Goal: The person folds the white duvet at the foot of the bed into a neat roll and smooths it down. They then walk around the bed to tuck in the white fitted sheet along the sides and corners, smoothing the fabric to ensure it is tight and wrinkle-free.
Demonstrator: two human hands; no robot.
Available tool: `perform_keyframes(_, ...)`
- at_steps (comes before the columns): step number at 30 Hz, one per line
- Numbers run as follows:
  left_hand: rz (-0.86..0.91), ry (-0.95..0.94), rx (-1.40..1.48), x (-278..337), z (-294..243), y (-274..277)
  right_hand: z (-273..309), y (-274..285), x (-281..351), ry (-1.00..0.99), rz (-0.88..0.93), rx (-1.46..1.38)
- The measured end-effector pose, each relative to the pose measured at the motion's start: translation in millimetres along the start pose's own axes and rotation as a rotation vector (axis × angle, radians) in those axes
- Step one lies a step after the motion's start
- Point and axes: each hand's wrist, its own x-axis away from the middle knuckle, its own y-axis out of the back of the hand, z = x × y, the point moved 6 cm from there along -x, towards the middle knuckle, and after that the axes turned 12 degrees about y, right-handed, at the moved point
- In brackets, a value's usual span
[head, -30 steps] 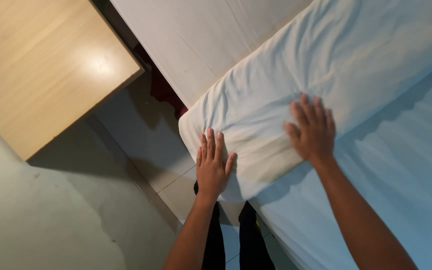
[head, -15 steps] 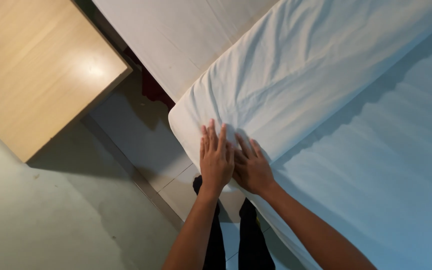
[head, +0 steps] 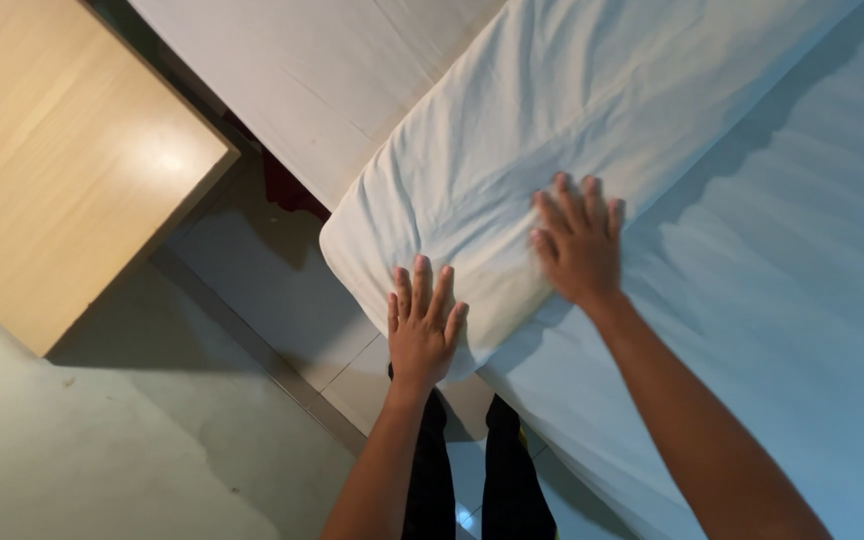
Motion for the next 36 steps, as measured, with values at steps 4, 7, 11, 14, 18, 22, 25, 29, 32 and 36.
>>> perform_keyframes(4, -0.067, -0.043, 0.042, 3, -9, 13, 66, 8, 7, 0.127, 0.074, -0.096)
perform_keyframes(7, -0.138, -0.106, 0.083, -7, -17, 21, 91, 14, 12, 0.241, 0.089, -0.149)
perform_keyframes(11, -0.128, -0.171, 0.081, -46, -42, 32, 59, 23, 1, 0.235, 0.114, -0.204)
perform_keyframes(14, -0.118, -0.264, 0.058, -86, -71, 38, 12, 28, -11, 0.149, 0.034, -0.101)
perform_keyframes(18, -0.092, -0.360, 0.054, -137, -108, 40, -42, 42, -22, 0.017, -0.048, -0.089)
perform_keyframes(22, -0.070, -0.402, 0.017, -172, -130, 19, -74, 47, -34, 0.010, -0.012, -0.031)
perform_keyframes(25, -0.109, -0.404, -0.010, -184, -131, 10, -98, 44, -44, -0.054, -0.058, -0.062)
perform_keyframes(29, -0.060, -0.352, -0.065, -186, -128, 8, -129, 39, -54, -0.136, -0.058, -0.051)
perform_keyframes(32, -0.029, -0.352, -0.078, -187, -123, -3, -156, 28, -58, -0.164, -0.085, -0.064)
perform_keyframes(36, -0.031, -0.354, -0.109, -194, -113, -24, -184, 26, -74, -0.246, -0.143, -0.118)
